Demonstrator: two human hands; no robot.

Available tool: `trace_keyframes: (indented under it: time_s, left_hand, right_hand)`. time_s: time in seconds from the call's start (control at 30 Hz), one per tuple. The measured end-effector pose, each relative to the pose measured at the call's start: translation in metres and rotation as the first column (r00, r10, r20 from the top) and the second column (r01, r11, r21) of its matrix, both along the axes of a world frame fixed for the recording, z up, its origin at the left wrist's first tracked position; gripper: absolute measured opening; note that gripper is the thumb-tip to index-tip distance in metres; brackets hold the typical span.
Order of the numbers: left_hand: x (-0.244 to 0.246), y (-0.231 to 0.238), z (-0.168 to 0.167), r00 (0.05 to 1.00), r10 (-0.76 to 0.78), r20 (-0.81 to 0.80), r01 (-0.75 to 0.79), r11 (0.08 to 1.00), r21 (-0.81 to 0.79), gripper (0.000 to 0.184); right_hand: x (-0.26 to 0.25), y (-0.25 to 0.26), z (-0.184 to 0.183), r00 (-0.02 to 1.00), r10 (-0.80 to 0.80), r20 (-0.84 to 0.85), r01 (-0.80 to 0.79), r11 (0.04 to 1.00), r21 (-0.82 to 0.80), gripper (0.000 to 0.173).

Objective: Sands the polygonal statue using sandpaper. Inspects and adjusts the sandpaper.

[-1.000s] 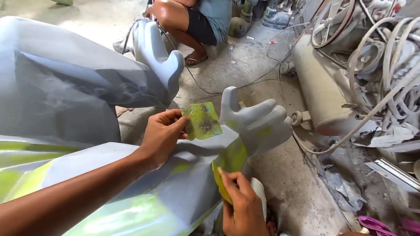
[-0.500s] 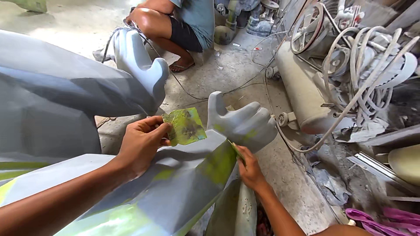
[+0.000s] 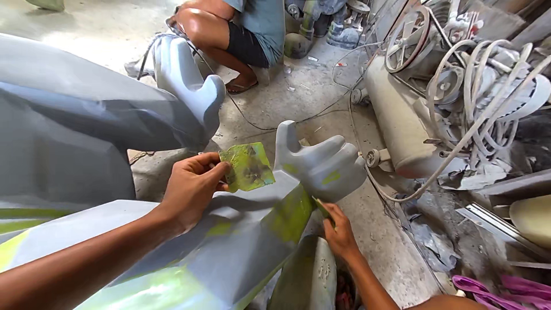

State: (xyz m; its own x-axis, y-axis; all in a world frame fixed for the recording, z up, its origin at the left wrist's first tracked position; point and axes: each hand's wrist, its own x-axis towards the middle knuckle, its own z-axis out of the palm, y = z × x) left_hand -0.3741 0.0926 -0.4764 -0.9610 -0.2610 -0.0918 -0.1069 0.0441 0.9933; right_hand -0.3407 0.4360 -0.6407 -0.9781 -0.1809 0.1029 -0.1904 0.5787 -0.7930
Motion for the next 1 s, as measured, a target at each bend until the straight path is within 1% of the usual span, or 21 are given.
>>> trace_keyframes:
  time_s: [0.1,0.2,0.27,0.4,0.43,0.5,0.57,0.6,0.63,0.7,0.77,0.8,0.9,0.93,1.0]
  left_hand:
    - [0.0,-0.001,-0.001,1.0,-0.01,-0.001,0.01,1.0,-0.002,0.012]
    - [0.0,-0.001,-0.001,1.0,-0.011,0.0,0.011,1.0,0.009,0.013]
    - [0.0,-0.001,-0.001,1.0,-0.005,-0.001,0.005,1.0,0.019,0.013]
    - [0.0,-0.001,-0.001,1.0,-0.018,-0.014,0.018,1.0,0.013,0.012]
    - [0.0,-0.001,-0.001,1.0,-0.021,-0.018,0.021,1.0,0.014,0.011]
    - [0.0,-0.002,-0.002,0.999,-0.028,-0.022,0.028,1.0,0.011,0.011]
    - [-0.001,-0.002,-0.002,0.999,-0.029,-0.021,0.029,1.0,0.004,0.012]
    - [-0.001,-0.002,-0.002,1.0,-0.026,-0.016,0.026,1.0,0.003,0.011]
    - [-0.001,-0.002,-0.002,1.0,-0.024,-0.013,0.024,1.0,0.002,0.012]
    - [-0.001,-0.003,-0.001,1.0,-0.022,-0.018,0.022,1.0,0.0,0.012]
    - [-0.001,-0.002,-0.001,0.999,-0.026,-0.029,0.026,1.0,-0.009,0.013]
    - [0.0,-0.002,-0.001,0.999,-0.028,-0.033,0.028,1.0,-0.012,0.012]
    - [0.0,-0.003,-0.003,0.999,-0.024,-0.033,0.024,1.0,-0.012,0.011]
    - [0.0,-0.003,-0.003,0.999,-0.016,-0.028,0.016,1.0,-0.013,0.011]
    - [0.0,-0.003,-0.004,1.0,-0.016,-0.019,0.016,1.0,-0.021,0.011]
  right_hand:
    - [-0.014,-0.009,-0.003,0.994,-0.006,0.112,0.008,1.0,-0.017,0.045]
    - [-0.005,-0.016,0.001,0.987,-0.014,0.16,0.02,0.999,-0.033,0.041]
    - [0.014,-0.022,0.009,0.987,-0.041,0.156,0.054,0.996,-0.077,0.039]
    - [0.071,-0.04,0.034,0.981,-0.121,0.153,0.15,0.969,-0.195,0.035]
    - [0.084,-0.043,0.042,0.983,-0.109,0.147,0.143,0.959,-0.246,0.034]
    - [0.099,-0.042,0.059,0.993,-0.018,0.118,0.06,0.93,-0.363,0.03]
    - [0.092,-0.032,0.07,0.996,0.066,0.067,-0.029,0.898,-0.439,0.029]
    - [0.08,-0.027,0.07,0.998,0.05,0.034,-0.031,0.902,-0.431,0.031]
    - [0.063,-0.021,0.066,1.0,-0.001,0.006,0.003,0.922,-0.388,0.031]
    - [0.024,-0.011,0.045,0.996,-0.08,-0.034,0.069,0.964,-0.257,0.033]
    - [-0.004,-0.01,0.018,0.999,-0.046,-0.03,0.043,0.994,-0.097,0.038]
    - [-0.01,-0.014,0.009,1.0,-0.014,-0.015,0.014,1.0,-0.012,0.04]
    - [0.003,-0.036,0.004,1.0,0.028,0.004,-0.028,0.96,0.28,0.052]
    - [0.013,-0.039,0.004,0.999,0.043,0.008,-0.044,0.942,0.332,0.058]
    - [0.032,-0.034,0.002,0.998,0.067,0.006,-0.065,0.93,0.361,0.061]
